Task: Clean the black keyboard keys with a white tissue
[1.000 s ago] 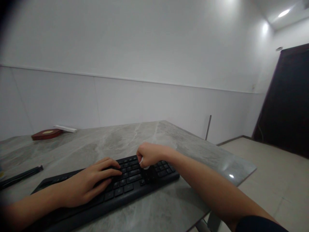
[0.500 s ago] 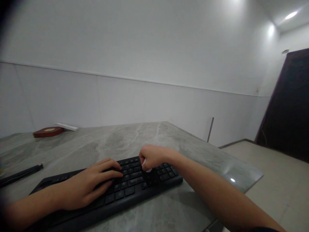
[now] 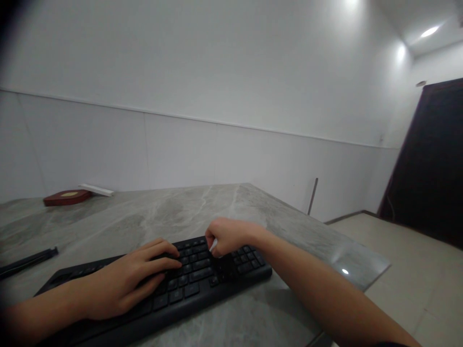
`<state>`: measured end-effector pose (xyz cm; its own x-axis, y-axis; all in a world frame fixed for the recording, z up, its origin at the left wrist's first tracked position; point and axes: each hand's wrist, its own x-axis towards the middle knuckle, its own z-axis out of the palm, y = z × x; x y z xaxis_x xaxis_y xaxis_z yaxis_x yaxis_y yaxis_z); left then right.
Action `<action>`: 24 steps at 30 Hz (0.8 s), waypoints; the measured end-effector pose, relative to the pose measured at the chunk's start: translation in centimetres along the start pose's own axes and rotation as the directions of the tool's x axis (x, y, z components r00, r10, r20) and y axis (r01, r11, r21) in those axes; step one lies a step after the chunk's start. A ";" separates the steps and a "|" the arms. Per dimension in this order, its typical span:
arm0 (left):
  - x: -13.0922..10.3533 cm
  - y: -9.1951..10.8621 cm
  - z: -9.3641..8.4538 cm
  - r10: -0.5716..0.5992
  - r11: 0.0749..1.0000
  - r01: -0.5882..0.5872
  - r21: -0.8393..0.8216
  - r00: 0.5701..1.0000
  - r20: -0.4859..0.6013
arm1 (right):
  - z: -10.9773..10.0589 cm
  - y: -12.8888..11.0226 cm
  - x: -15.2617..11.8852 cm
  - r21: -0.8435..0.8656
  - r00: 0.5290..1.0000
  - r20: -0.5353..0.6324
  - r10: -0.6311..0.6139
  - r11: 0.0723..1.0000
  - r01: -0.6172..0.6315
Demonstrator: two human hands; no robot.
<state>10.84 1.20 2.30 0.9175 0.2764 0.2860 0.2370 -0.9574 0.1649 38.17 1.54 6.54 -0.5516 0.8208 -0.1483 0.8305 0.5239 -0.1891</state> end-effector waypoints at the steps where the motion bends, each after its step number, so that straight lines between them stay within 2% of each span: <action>1: 0.0 0.0 0.0 0.000 1.000 0.000 0.003 1.000 0.000 | 0.0 0.0 0.0 0.016 1.000 0.029 -0.005 1.000 0.005; 4: -0.1 -0.1 0.1 0.004 1.000 -0.004 0.007 1.000 0.007 | -0.1 0.1 0.0 0.032 0.998 0.064 0.028 0.999 -0.030; 11: 0.0 0.0 -0.1 0.004 1.000 -0.003 0.002 1.000 -0.005 | -2.2 0.6 -1.3 -0.057 0.990 -0.025 0.140 0.988 -0.141; 15: 0.0 0.1 -0.1 -0.002 1.000 0.002 -0.007 1.000 -0.012 | -3.1 1.4 -1.9 -0.040 0.985 -0.019 0.173 0.984 -0.173; 21: 0.0 0.1 0.0 0.024 1.000 -0.025 -0.013 0.998 -0.052 | -2.1 2.2 -1.2 -0.080 0.984 0.045 0.172 0.982 -0.168; 24: 0.1 0.2 -0.2 0.019 1.000 -0.019 -0.007 0.999 -0.044 | -1.5 2.3 -0.6 -0.078 0.978 0.118 0.171 0.984 -0.162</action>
<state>10.94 1.09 2.54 0.9069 0.2614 0.3305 0.2168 -0.9620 0.1660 40.52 2.56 7.61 -0.4069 0.8656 -0.2918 0.9125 0.4000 -0.0857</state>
